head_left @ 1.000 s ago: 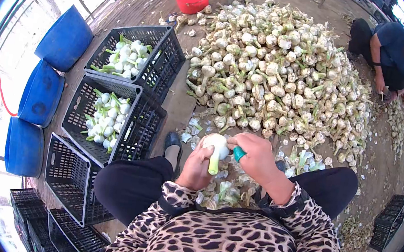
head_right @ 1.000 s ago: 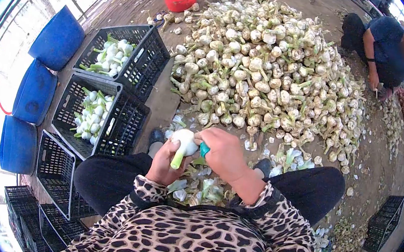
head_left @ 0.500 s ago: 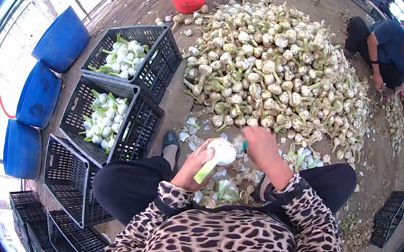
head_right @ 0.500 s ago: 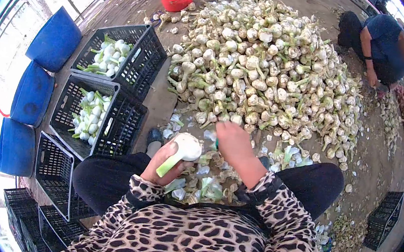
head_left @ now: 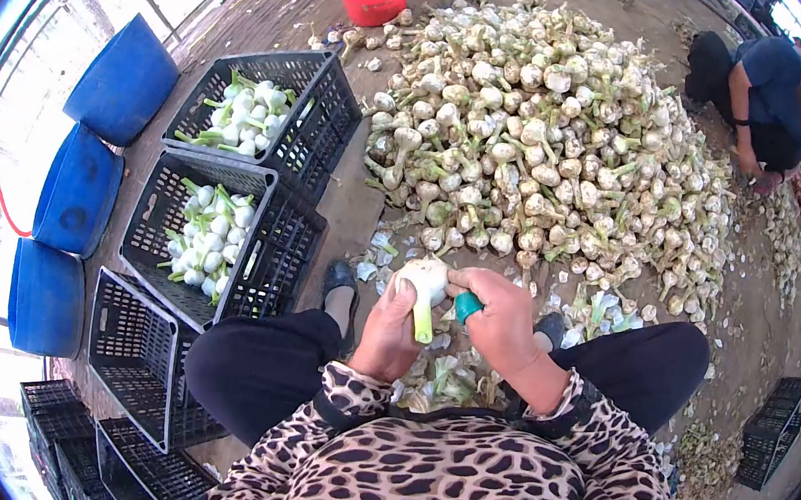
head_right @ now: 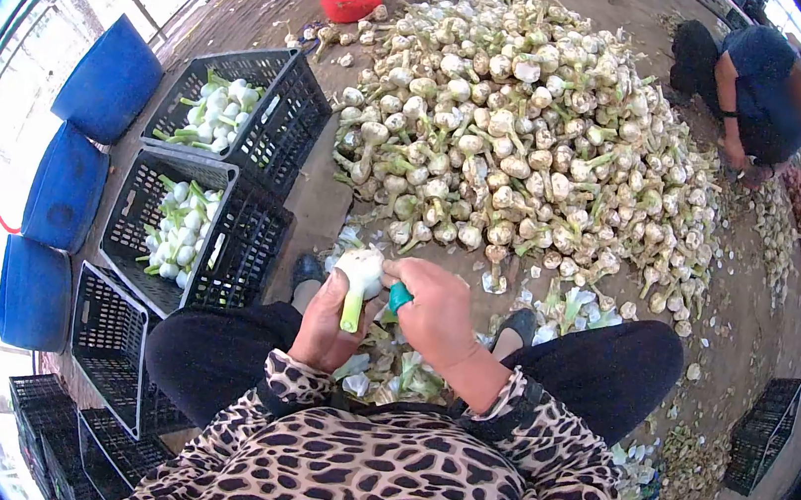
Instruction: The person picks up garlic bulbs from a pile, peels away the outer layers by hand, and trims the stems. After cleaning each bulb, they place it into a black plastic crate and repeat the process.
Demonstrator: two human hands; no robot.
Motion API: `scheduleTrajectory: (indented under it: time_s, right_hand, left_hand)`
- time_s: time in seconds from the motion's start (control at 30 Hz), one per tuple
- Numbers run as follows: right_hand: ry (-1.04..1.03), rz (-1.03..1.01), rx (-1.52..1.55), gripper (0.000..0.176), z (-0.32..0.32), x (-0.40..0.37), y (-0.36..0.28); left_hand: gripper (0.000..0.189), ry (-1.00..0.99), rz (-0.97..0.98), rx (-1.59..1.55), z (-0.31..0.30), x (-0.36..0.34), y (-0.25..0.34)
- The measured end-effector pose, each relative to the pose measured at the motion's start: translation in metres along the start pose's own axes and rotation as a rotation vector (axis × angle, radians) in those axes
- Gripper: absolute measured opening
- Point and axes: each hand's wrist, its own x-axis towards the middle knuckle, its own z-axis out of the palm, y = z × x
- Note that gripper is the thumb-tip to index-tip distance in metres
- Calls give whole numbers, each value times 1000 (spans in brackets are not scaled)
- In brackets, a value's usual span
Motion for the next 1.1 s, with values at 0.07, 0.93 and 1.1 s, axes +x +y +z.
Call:
scheduleTrajectory:
  time_s: [0.07, 0.93, 1.1]
  right_hand:
    - [-14, -55, -72, 19, 0, -1, 2]
    - [-156, -131, -100, 26, -20, 0, 12]
    - [-182, -259, -276, 22, -20, 2, 10]
  left_hand:
    - [48, 9, -2, -10, 3, -1, 0]
    - [54, 33, -207, 137, -3, 5, 3]
    - [50, 6, -176, 179, 19, -8, 12]
